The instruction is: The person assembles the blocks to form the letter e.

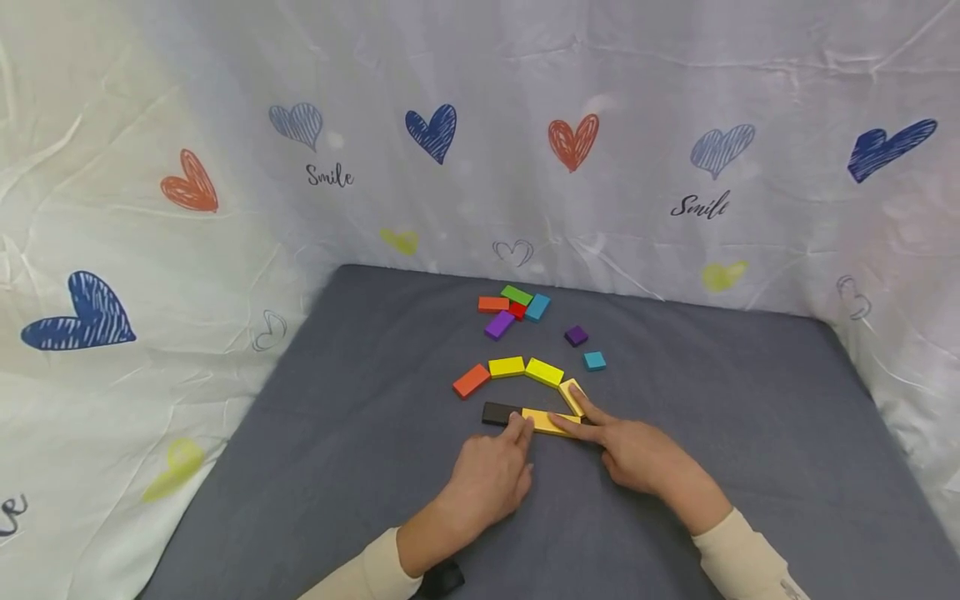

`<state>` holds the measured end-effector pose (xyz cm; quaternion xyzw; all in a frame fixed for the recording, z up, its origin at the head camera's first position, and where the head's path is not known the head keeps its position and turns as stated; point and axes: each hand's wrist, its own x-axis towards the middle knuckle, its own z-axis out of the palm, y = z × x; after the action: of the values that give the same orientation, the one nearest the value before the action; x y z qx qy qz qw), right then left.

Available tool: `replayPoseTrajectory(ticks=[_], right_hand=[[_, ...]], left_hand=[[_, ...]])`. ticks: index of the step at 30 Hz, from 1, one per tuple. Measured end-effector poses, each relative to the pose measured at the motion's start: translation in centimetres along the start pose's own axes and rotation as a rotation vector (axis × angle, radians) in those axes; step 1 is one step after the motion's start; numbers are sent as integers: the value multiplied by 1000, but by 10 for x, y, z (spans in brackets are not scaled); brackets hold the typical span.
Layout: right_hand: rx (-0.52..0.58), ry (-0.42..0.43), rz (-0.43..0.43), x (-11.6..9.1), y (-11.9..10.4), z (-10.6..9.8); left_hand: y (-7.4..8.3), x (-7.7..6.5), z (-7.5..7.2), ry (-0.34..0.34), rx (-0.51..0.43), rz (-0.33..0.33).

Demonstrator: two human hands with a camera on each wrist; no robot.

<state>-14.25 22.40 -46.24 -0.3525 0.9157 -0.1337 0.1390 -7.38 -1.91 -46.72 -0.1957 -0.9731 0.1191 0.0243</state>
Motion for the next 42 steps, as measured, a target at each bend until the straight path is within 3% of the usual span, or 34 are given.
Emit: replayPoseTrajectory(ticks=[3, 6, 10, 13, 18, 22, 26, 34, 42], right_hand=[[-3, -17, 11, 0, 0, 0], [-5, -25, 10, 0, 0, 0], [-10, -14, -1, 0, 1, 0], [-7, -4, -9, -1, 2, 0], [1, -2, -10, -2, 4, 1], [7, 3, -18, -3, 5, 1], [6, 8, -30, -3, 5, 1], [-9, 15, -32, -4, 7, 1], [-17, 36, -40, -5, 8, 4]], left_hand=[[-4, 1, -3, 3, -69, -22], [-15, 5, -10, 60, -149, -40], [-49, 23, -21, 168, -248, -41], [-82, 42, -28, 196, -317, -37], [-127, 75, -34, 161, -382, 15], [-148, 98, -34, 126, -413, 80], [-157, 120, -28, 75, -389, 141], [-159, 160, -10, -136, -319, 176], [-159, 181, 13, -171, -204, 214]])
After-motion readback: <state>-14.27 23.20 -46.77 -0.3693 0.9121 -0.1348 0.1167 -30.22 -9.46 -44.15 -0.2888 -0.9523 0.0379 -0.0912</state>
